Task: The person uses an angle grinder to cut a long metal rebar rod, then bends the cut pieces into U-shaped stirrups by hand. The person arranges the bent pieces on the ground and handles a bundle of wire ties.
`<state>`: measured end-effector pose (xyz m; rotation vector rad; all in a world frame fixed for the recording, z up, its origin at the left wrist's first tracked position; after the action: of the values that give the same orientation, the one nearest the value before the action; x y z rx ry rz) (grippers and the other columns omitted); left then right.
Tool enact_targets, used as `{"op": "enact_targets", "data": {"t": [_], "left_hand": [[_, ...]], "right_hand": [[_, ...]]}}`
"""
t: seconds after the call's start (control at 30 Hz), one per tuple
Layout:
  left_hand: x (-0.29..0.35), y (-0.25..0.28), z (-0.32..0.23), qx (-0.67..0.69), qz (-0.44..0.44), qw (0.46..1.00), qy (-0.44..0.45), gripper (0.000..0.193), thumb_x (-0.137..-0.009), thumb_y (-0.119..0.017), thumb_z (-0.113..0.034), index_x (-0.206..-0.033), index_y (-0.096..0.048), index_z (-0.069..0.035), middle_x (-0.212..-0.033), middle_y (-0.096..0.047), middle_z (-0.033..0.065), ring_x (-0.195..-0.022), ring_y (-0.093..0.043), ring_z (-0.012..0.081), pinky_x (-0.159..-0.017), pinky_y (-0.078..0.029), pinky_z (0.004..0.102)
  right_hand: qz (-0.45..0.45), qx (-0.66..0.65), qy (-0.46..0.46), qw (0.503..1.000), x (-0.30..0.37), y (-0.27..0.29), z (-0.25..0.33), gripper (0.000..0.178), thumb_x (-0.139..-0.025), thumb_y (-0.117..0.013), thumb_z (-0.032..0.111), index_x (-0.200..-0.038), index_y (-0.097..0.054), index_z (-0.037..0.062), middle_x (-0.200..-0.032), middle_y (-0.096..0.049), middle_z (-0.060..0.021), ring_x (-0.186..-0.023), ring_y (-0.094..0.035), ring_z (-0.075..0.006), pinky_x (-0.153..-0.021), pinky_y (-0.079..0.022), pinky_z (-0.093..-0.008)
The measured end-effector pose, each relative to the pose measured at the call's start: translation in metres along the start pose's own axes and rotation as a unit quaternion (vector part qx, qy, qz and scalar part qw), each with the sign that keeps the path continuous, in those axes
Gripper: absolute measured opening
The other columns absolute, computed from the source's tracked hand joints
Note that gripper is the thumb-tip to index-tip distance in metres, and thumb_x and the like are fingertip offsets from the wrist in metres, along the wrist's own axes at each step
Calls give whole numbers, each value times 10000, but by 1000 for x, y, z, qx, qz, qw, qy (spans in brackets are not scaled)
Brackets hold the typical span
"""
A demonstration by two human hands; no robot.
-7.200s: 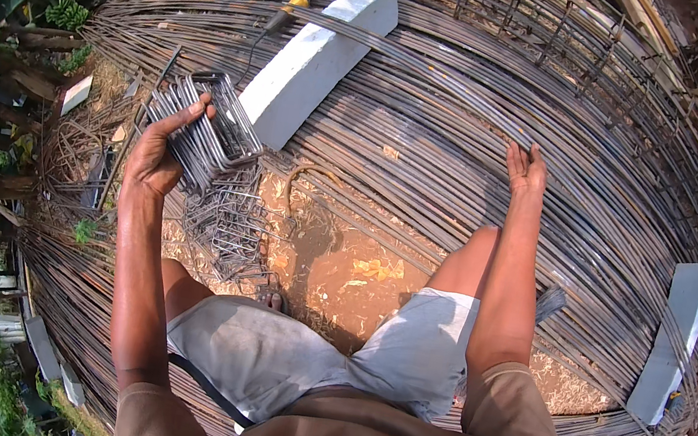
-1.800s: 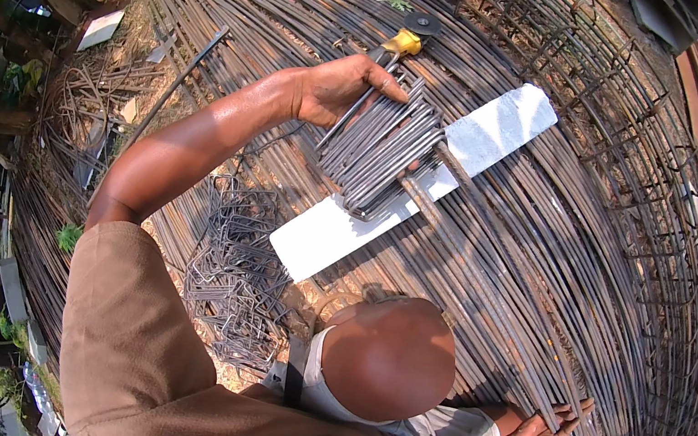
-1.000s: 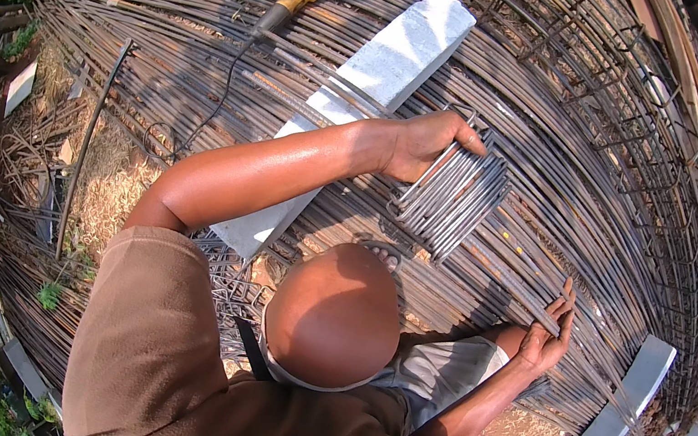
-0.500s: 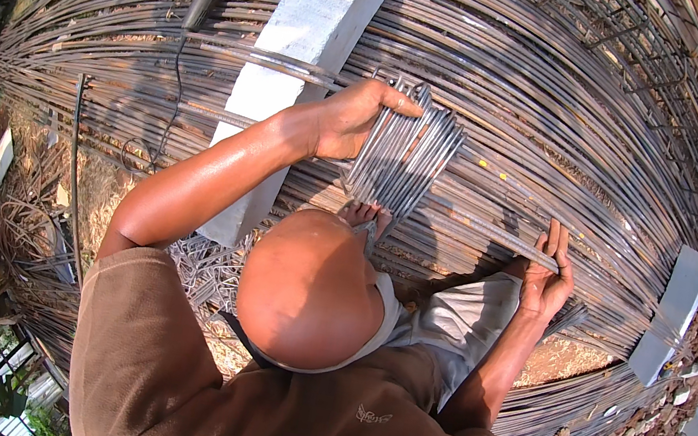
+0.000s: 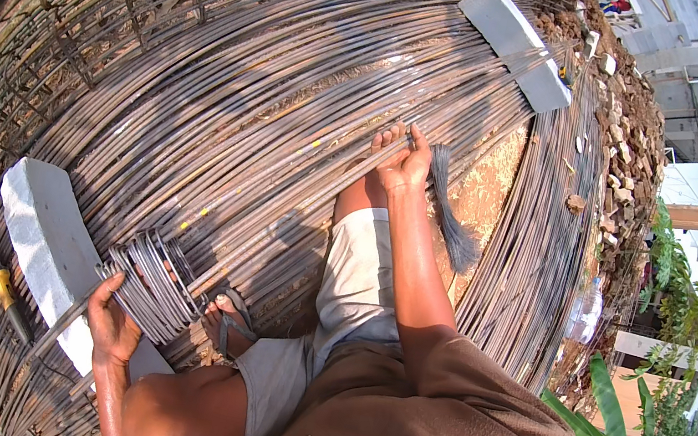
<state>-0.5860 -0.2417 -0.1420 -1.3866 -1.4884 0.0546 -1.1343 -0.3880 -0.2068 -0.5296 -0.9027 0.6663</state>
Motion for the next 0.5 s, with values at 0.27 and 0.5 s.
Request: {"op": "enact_targets", "data": {"t": [0.27,0.5], "left_hand": [[-3,47,6,-7,-60,998,9,483,-1017,-633,-186,-1394,-639,116,-1345,-743,280,-1204,-762,399,-1065,-639,543],[6,61,14,-24,-87,996,26,456,-1006,-670,-173,-1378,-659,91,-1352,-749,227,-1170,-770,352,-1073,-628,511]], "right_hand": [[-96,16,115,989,-12,1,16,342,-1174,-530,397,-960,-549,130,-701,-427,42,-517,-366,-109,-430,-262,-284],[-99,24,127,987,3,17,1,334,-1175,-536,416,-1011,-557,125,-714,-473,41,-503,-385,-79,-405,-275,-258]]}}
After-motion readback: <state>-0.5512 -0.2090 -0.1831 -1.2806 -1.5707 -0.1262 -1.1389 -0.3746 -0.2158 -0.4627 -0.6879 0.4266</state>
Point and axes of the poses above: each hand's wrist, its own x-axis away from the middle knuckle, its own y-axis out of the back of the hand, z = x × y, the point moved 6 cm from there along -x, towards the middle knuckle
